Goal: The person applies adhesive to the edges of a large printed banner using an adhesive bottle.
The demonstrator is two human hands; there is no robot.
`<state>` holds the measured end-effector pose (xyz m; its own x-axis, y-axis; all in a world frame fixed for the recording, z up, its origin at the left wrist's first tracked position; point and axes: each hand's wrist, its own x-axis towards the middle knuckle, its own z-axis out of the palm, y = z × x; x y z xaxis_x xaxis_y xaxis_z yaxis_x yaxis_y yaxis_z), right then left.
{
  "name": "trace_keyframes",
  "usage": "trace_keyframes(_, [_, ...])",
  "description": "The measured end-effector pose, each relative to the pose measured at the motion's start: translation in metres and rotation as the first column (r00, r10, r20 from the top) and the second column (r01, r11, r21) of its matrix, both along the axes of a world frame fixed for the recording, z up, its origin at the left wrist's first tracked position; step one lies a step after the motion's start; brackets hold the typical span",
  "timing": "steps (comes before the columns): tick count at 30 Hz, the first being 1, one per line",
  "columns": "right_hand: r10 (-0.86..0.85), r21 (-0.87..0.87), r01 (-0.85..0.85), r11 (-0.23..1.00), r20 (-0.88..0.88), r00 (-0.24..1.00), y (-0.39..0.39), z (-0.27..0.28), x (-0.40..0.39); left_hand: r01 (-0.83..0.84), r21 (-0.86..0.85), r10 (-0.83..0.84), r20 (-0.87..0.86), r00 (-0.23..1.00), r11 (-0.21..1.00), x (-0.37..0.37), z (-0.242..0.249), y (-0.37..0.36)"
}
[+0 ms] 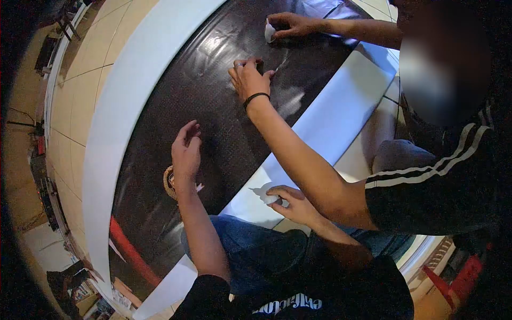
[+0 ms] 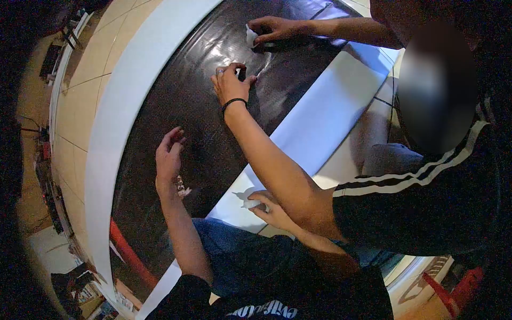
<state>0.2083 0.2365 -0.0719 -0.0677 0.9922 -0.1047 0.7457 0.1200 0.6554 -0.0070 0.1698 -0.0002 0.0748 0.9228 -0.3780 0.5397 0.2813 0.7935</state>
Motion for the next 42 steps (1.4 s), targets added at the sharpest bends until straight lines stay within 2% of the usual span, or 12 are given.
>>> trace_keyframes(8, [-0.002,-0.017,0.002,1.000,0.019,1.000,-0.003,0.009,0.000,-0.014,-0.005,0.014,-0.012,1.000,1.000,-0.001,-0.005,0.000])
trace_keyframes(11, [0.003,-0.060,-0.008,0.998,-0.094,0.996,-0.005,0.009,-0.002,0.011,0.016,-0.012,0.046,0.999,1.000,-0.004,-0.008,0.001])
trace_keyframes(13, [-0.064,0.057,0.083,0.995,-0.277,0.959,-0.004,0.000,-0.006,0.010,0.009,-0.011,0.040,0.999,1.000,-0.001,-0.002,0.000])
trace_keyframes(14, [-0.063,0.057,0.082,0.995,-0.278,0.959,-0.004,-0.004,-0.007,0.009,0.000,-0.009,0.034,0.999,1.000,0.000,-0.001,0.001])
trace_keyframes(16, [-0.023,-0.044,0.016,0.999,-0.156,0.987,-0.008,0.006,-0.009,0.002,-0.007,-0.002,0.033,0.999,1.000,-0.001,-0.004,0.000])
trace_keyframes(19, [0.012,-0.078,-0.021,0.997,-0.113,0.993,-0.011,0.017,-0.008,0.006,-0.003,-0.006,0.025,1.000,1.000,-0.002,-0.004,0.001])
trace_keyframes(29, [0.022,-0.028,-0.022,0.999,-0.015,1.000,-0.020,0.014,-0.012,-0.001,-0.003,0.001,0.019,1.000,1.000,0.000,-0.005,0.001])
trace_keyframes(31, [-0.023,0.056,0.015,0.998,0.138,0.990,-0.024,0.010,-0.014,0.008,-0.009,-0.008,0.016,1.000,1.000,0.002,0.001,0.000])
trace_keyframes(35, [0.046,0.001,-0.048,0.999,0.290,0.956,-0.022,-0.012,-0.019,0.025,0.022,-0.026,0.055,0.998,0.999,-0.002,-0.007,0.001])
trace_keyframes(37, [0.004,0.123,-0.058,0.991,0.401,0.916,-0.025,-0.013,-0.020,0.011,0.004,-0.012,0.033,0.999,1.000,0.001,-0.003,0.001])
trace_keyframes(41, [0.114,0.040,-0.126,0.991,0.220,0.969,-0.032,0.016,-0.018,0.038,0.002,-0.038,0.001,0.999,0.999,0.002,0.000,0.002])
trace_keyframes(42, [0.197,-0.097,-0.182,0.978,0.179,0.964,-0.032,0.024,-0.018,0.038,0.002,-0.038,0.000,0.999,0.999,0.004,0.001,0.001])
